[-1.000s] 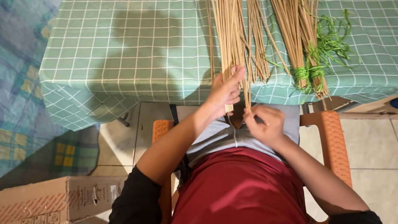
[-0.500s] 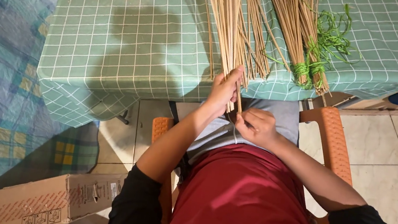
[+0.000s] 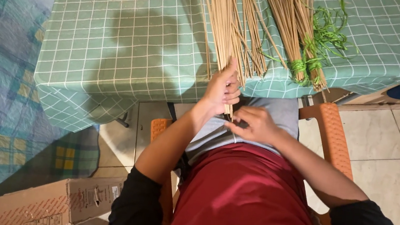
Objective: Bundling and tying wooden sticks together with string to assemble a broom.
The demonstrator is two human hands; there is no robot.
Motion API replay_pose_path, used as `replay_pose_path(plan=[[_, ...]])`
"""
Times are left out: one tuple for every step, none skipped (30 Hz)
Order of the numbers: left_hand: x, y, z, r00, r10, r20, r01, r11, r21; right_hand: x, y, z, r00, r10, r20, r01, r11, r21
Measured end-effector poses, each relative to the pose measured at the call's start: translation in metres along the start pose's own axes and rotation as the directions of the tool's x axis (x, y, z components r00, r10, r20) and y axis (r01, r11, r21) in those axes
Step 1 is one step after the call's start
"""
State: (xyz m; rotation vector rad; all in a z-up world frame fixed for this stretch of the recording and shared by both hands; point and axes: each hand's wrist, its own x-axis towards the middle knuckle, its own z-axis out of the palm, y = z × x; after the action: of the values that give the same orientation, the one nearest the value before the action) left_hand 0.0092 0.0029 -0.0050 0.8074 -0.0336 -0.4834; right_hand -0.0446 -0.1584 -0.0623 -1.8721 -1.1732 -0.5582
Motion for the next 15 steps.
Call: replay_pose_path(plan=[[-0.002, 0.0, 0.001, 1.0, -0.003, -0.002, 0.003, 1.0, -0.001, 0.002, -0.001, -0.005, 1.0, 0.003, 0.0, -0.003, 1.0, 0.002], [-0.004, 0.0, 0.002, 1.0, -0.011, 0.002, 0.011, 0.999, 0.045, 0.003, -0.003, -0.009, 1.0, 0.01, 0.024, -0.01, 1.0, 0.011], [-0.004, 0.003, 0.003, 1.0, -0.015, 0.009, 0.014, 0.995, 0.094, 0.008, -0.001, -0.015, 0.999, 0.01, 0.046, -0.011, 1.0, 0.017], [-0.001, 0.002, 0.0, 1.0, -0.013, 0.011, 0.012, 0.995, 0.097, 0.016, -0.004, -0.021, 0.999, 0.007, 0.044, -0.008, 1.0, 0.015], [0.0, -0.002, -0.003, 0.999, -0.033, 0.023, 0.032, 0.999, 0.044, 0.023, -0.008, -0.026, 0.998, 0.006, 0.056, -0.005, 1.0, -0.019], [0.002, -0.005, -0.006, 0.998, -0.052, 0.036, 0.052, 0.999, -0.01, 0.029, -0.012, -0.031, 0.998, 0.006, 0.067, -0.002, 0.999, -0.054], [0.0, -0.008, -0.003, 0.998, -0.054, 0.035, 0.054, 0.998, -0.009, 0.031, -0.017, -0.032, 0.998, 0.008, 0.066, -0.004, 0.999, -0.053], [-0.002, -0.01, -0.001, 0.995, -0.085, 0.048, 0.086, 0.996, -0.016, 0.032, -0.021, -0.033, 0.999, 0.008, 0.043, -0.005, 0.998, -0.064], [-0.002, -0.011, 0.003, 0.991, -0.117, 0.067, 0.118, 0.993, -0.018, 0.035, -0.024, -0.034, 1.0, 0.007, 0.017, -0.006, 0.997, -0.079], [0.002, -0.009, 0.003, 0.99, -0.119, 0.071, 0.12, 0.993, -0.015, 0.035, -0.022, -0.033, 1.0, 0.008, 0.013, -0.007, 0.996, -0.084], [0.003, -0.011, 0.002, 0.988, -0.127, 0.084, 0.129, 0.991, -0.026, 0.032, -0.021, -0.031, 1.0, 0.019, -0.002, -0.019, 0.996, -0.09], [0.003, -0.014, 0.002, 0.986, -0.134, 0.097, 0.138, 0.99, -0.037, 0.028, -0.021, -0.029, 0.999, 0.03, -0.018, -0.032, 0.995, -0.096], [0.001, -0.011, 0.003, 0.986, -0.138, 0.096, 0.142, 0.989, -0.041, 0.029, -0.02, -0.028, 0.999, 0.035, -0.015, -0.037, 0.995, -0.095], [-0.001, -0.008, 0.003, 0.991, -0.107, 0.078, 0.11, 0.993, -0.038, 0.029, -0.019, -0.027, 0.999, 0.049, -0.012, -0.049, 0.996, -0.078], [-0.002, -0.003, 0.005, 0.996, -0.071, 0.062, 0.074, 0.997, -0.035, 0.031, -0.017, -0.027, 0.998, 0.057, -0.009, -0.057, 0.996, -0.062]])
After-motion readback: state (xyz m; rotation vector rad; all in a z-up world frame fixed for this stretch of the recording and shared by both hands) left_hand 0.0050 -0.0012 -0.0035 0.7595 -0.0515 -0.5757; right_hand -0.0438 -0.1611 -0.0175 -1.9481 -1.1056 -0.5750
